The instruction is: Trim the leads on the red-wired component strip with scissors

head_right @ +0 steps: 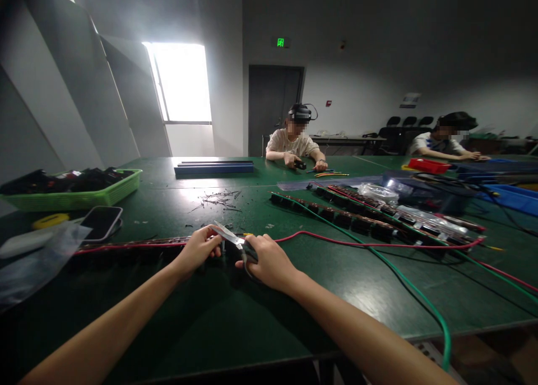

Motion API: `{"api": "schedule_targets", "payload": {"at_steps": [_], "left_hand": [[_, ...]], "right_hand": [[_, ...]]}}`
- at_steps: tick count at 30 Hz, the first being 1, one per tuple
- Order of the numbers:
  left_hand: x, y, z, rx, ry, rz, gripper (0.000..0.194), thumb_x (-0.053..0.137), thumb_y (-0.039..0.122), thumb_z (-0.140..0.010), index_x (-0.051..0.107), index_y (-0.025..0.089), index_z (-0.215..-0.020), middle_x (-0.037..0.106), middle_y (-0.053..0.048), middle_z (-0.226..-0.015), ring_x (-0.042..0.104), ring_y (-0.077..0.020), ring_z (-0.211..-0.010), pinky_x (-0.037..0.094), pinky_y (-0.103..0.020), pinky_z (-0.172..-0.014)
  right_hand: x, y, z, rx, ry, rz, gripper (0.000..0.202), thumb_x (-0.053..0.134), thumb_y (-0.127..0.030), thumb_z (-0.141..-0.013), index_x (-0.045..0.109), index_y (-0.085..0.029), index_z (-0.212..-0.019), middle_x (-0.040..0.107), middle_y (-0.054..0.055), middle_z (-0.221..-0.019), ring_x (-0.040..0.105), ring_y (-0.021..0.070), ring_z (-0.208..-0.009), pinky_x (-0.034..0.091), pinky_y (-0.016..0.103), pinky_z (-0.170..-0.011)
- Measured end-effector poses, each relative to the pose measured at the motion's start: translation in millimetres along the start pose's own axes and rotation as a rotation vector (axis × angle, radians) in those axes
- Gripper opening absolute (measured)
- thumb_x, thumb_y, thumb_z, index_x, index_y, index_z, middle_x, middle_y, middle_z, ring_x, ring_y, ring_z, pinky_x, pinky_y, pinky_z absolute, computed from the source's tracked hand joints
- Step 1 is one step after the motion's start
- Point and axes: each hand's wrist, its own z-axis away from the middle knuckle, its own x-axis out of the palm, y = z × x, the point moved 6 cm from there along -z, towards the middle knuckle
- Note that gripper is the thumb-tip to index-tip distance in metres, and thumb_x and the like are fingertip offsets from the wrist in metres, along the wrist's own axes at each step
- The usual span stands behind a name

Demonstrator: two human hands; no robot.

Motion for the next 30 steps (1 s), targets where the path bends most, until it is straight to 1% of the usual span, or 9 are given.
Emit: {"api": "schedule_targets", "payload": {"at_steps": [6,15,23,30], "left_hand": [[-0.3,0.1,0.1,-0.006,0.002,-0.007,0.021,0.055,0.031,-0.08,0.06,0.013,-0.089,0.058,0.002,-0.059,0.057,-0.0099,-0.049,0.039,-0.019,-0.044],[0.0,0.1,0.0,-0.007,0.003,-0.034,0.019,0.053,0.029,-0.081,0.059,0.013,-0.089,0.057,0.003,-0.058,0.056,-0.0096,-0.048,0.039,-0.018,-0.044],[-0.2,0.0,-0.1,0.006,-0.004,-0.001,0.02,0.056,0.031,-0.08,0.06,0.013,-0.089,0.058,0.002,-0.059,0.056,-0.0099,-0.048,0.04,-0.019,-0.044],[-1.0,0.0,0.0,0.006,0.002,0.001,0.019,0.057,0.03,-0.079,0.06,0.013,-0.088,0.059,0.002,-0.059,0.057,-0.0102,-0.048,0.039,-0.018,-0.043]], "right_hand": [[0.3,0.1,-0.2,0.008,-0.008,-0.01,0.048,0.069,-0.047,-0.075,0.057,-0.019,-0.112,0.061,0.008,-0.099,0.051,0.0216,-0.087,0.041,0.032,-0.076],[1.2,2.2,0.0,0.013,-0.021,-0.027,0.051,0.068,-0.051,-0.074,0.057,-0.02,-0.113,0.063,0.007,-0.093,0.051,0.0214,-0.085,0.041,0.031,-0.074],[-1.2,-1.5,-0.1,0.001,-0.022,-0.048,0.049,0.066,-0.048,-0.077,0.058,-0.02,-0.116,0.065,0.007,-0.098,0.051,0.0214,-0.085,0.042,0.031,-0.075],[-0.5,-1.0,-0.7,-0.01,-0.021,-0.038,0.049,0.067,-0.047,-0.076,0.058,-0.02,-0.117,0.066,0.007,-0.101,0.052,0.0213,-0.086,0.041,0.032,-0.078]]}}
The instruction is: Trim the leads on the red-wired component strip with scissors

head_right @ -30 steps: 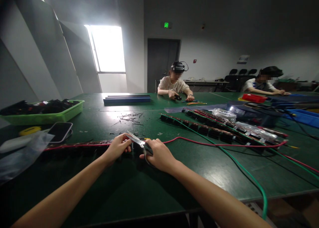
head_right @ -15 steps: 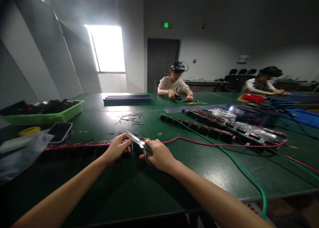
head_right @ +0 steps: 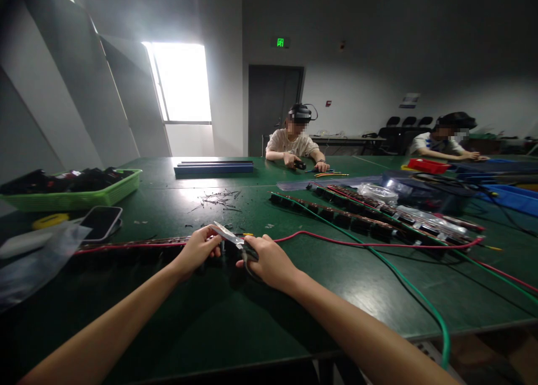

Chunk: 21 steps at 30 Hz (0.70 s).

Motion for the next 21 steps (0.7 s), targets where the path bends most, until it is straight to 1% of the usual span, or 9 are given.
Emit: {"api": "schedule_targets", "payload": {"at_steps": [7,15,18,21], "left_hand": [[0.4,3.2,1.1,0.003,0.001,-0.006,0.018,0.055,0.028,-0.079,0.059,0.013,-0.087,0.057,0.003,-0.057,0.057,-0.0101,-0.048,0.039,-0.018,-0.044],[0.7,3.7,1.2,0.01,0.017,0.007,0.018,0.056,0.029,-0.078,0.06,0.013,-0.085,0.057,0.003,-0.056,0.055,-0.0096,-0.046,0.038,-0.018,-0.043],[0.4,3.7,1.2,0.012,0.016,-0.003,0.019,0.057,0.031,-0.078,0.06,0.013,-0.086,0.057,0.003,-0.057,0.056,-0.0098,-0.047,0.038,-0.018,-0.043],[0.7,4.9,1.3,0.022,0.005,-0.003,0.021,0.057,0.033,-0.079,0.06,0.013,-0.085,0.059,0.002,-0.061,0.056,-0.0094,-0.048,0.039,-0.018,-0.043]], "right_hand": [[-0.1,0.3,-0.3,-0.005,0.001,0.0,0.049,0.068,-0.046,-0.076,0.057,-0.02,-0.117,0.066,0.006,-0.099,0.051,0.0214,-0.085,0.042,0.031,-0.077],[0.2,1.0,-0.8,-0.003,-0.004,-0.005,0.047,0.068,-0.044,-0.077,0.059,-0.02,-0.117,0.066,0.007,-0.104,0.052,0.0216,-0.086,0.041,0.033,-0.081],[0.2,2.0,-0.7,0.0,-0.003,-0.014,0.048,0.067,-0.043,-0.077,0.057,-0.021,-0.118,0.066,0.007,-0.103,0.053,0.0218,-0.087,0.042,0.032,-0.08],[1.1,3.5,-0.9,0.013,-0.019,-0.032,0.044,0.068,-0.04,-0.078,0.058,-0.02,-0.116,0.065,0.007,-0.1,0.054,0.0208,-0.085,0.042,0.03,-0.076]]}}
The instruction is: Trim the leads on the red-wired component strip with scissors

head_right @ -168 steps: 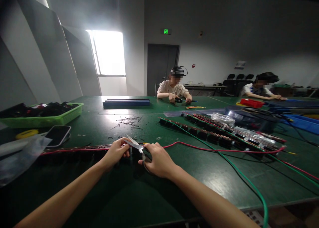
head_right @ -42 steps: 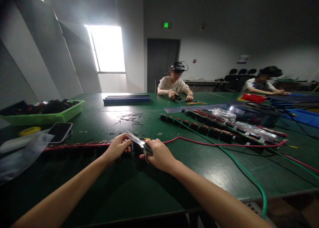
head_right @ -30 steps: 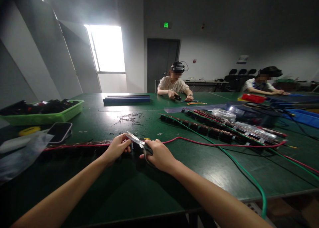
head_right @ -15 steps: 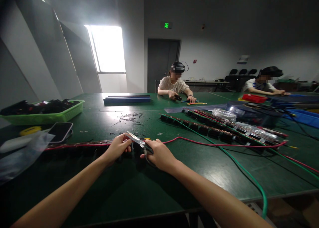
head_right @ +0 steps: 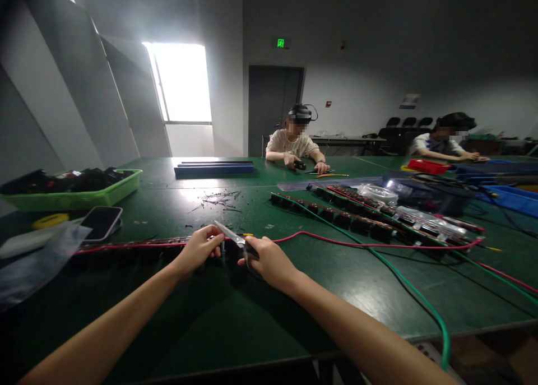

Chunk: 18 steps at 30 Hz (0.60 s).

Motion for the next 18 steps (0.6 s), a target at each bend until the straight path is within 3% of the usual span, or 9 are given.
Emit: {"api": "schedule_targets", "payload": {"at_steps": [5,18], "left_hand": [[0.5,-0.8,-0.5,0.0,-0.01,0.0,0.022,0.057,0.035,-0.079,0.059,0.013,-0.085,0.06,0.001,-0.068,0.056,-0.0083,-0.048,0.039,-0.018,-0.043],[0.2,-1.8,-1.1,-0.001,-0.004,-0.025,0.024,0.057,0.036,-0.08,0.059,0.013,-0.084,0.057,0.003,-0.059,0.056,-0.0085,-0.048,0.04,-0.017,-0.044]], "right_hand": [[1.7,1.5,-0.2,0.008,-0.006,-0.027,0.04,0.068,-0.038,-0.078,0.059,-0.02,-0.113,0.064,0.007,-0.098,0.056,0.0205,-0.086,0.042,0.028,-0.075],[4.0,8.5,-1.0,0.06,0.001,0.005,0.04,0.067,-0.037,-0.079,0.059,-0.018,-0.113,0.061,0.007,-0.094,0.055,0.0201,-0.086,0.04,0.028,-0.075]]}}
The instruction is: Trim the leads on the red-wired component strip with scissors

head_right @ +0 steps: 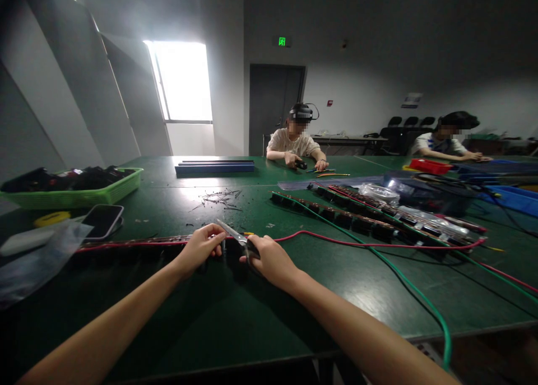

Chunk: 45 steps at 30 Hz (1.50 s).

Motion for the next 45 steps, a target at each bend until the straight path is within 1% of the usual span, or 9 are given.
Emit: {"api": "schedule_targets", "payload": {"at_steps": [7,12,18,21,25,27,32,39,45], "left_hand": [[-0.7,-0.8,-0.7,0.002,-0.004,0.0,0.023,0.056,0.036,-0.081,0.058,0.013,-0.085,0.058,0.003,-0.062,0.057,-0.0086,-0.049,0.04,-0.018,-0.044],[-0.8,-0.1,-0.6,0.0,0.007,0.008,0.024,0.057,0.036,-0.08,0.057,0.013,-0.088,0.059,0.002,-0.065,0.057,-0.0087,-0.047,0.04,-0.018,-0.043],[0.8,-2.6,0.0,-0.025,0.011,0.01,0.024,0.054,0.036,-0.082,0.056,0.013,-0.087,0.059,0.001,-0.064,0.057,-0.0084,-0.047,0.04,-0.017,-0.042],[1.1,-3.6,0.0,-0.03,0.009,0.014,0.021,0.053,0.033,-0.082,0.056,0.013,-0.087,0.06,0.001,-0.068,0.058,-0.0078,-0.047,0.04,-0.017,-0.042],[0.3,-4.5,-0.2,-0.043,0.013,0.038,0.015,0.051,0.026,-0.08,0.056,0.014,-0.087,0.061,0.0,-0.075,0.058,-0.0064,-0.047,0.039,-0.017,-0.042],[0.5,-5.3,-0.6,-0.049,0.004,0.048,0.014,0.051,0.024,-0.08,0.056,0.014,-0.087,0.06,0.001,-0.073,0.058,-0.0064,-0.047,0.039,-0.016,-0.042],[0.8,-6.5,-1.5,-0.052,-0.008,0.042,0.018,0.053,0.029,-0.081,0.058,0.013,-0.088,0.058,0.002,-0.065,0.057,-0.0074,-0.047,0.039,-0.016,-0.042],[-0.1,-4.0,-0.4,-0.048,0.005,0.031,0.016,0.053,0.022,-0.079,0.06,0.012,-0.089,0.058,0.002,-0.059,0.057,-0.0085,-0.047,0.039,-0.016,-0.042],[-0.3,-5.6,-0.9,-0.049,-0.003,0.039,0.016,0.054,0.024,-0.078,0.06,0.012,-0.089,0.058,0.002,-0.057,0.057,-0.0091,-0.047,0.039,-0.016,-0.042]], "right_hand": [[-2.2,-1.0,0.9,0.0,0.032,0.019,0.039,0.063,-0.041,-0.081,0.057,-0.018,-0.113,0.06,0.006,-0.089,0.054,0.0183,-0.079,0.039,0.027,-0.071],[-5.0,-1.5,0.6,-0.022,0.084,0.051,0.038,0.063,-0.042,-0.082,0.055,-0.019,-0.111,0.059,0.005,-0.089,0.053,0.0191,-0.081,0.04,0.028,-0.072],[-5.6,-1.1,0.1,-0.035,0.089,0.093,0.034,0.058,-0.043,-0.085,0.053,-0.019,-0.107,0.058,0.007,-0.091,0.051,0.0201,-0.083,0.041,0.03,-0.072],[-5.9,-3.5,1.4,-0.052,0.093,0.109,0.034,0.059,-0.043,-0.084,0.052,-0.019,-0.107,0.059,0.007,-0.093,0.05,0.0206,-0.084,0.041,0.03,-0.072],[-6.5,-6.1,3.6,-0.061,0.115,0.151,0.039,0.061,-0.044,-0.081,0.05,-0.018,-0.107,0.058,0.009,-0.095,0.048,0.022,-0.085,0.04,0.033,-0.075],[-5.7,-7.3,4.0,-0.07,0.108,0.154,0.039,0.062,-0.045,-0.08,0.051,-0.018,-0.107,0.058,0.009,-0.095,0.048,0.0222,-0.085,0.04,0.033,-0.076],[-4.8,-9.7,3.9,-0.083,0.095,0.131,0.042,0.064,-0.043,-0.079,0.052,-0.019,-0.111,0.059,0.008,-0.096,0.048,0.0223,-0.088,0.039,0.034,-0.077],[-3.7,-11.5,3.6,-0.081,0.066,0.127,0.047,0.066,-0.047,-0.076,0.053,-0.018,-0.111,0.06,0.009,-0.098,0.049,0.0225,-0.088,0.041,0.034,-0.077],[-4.0,-12.3,3.8,-0.082,0.064,0.116,0.047,0.067,-0.046,-0.076,0.054,-0.018,-0.112,0.06,0.009,-0.101,0.05,0.0217,-0.088,0.04,0.033,-0.077]]}}
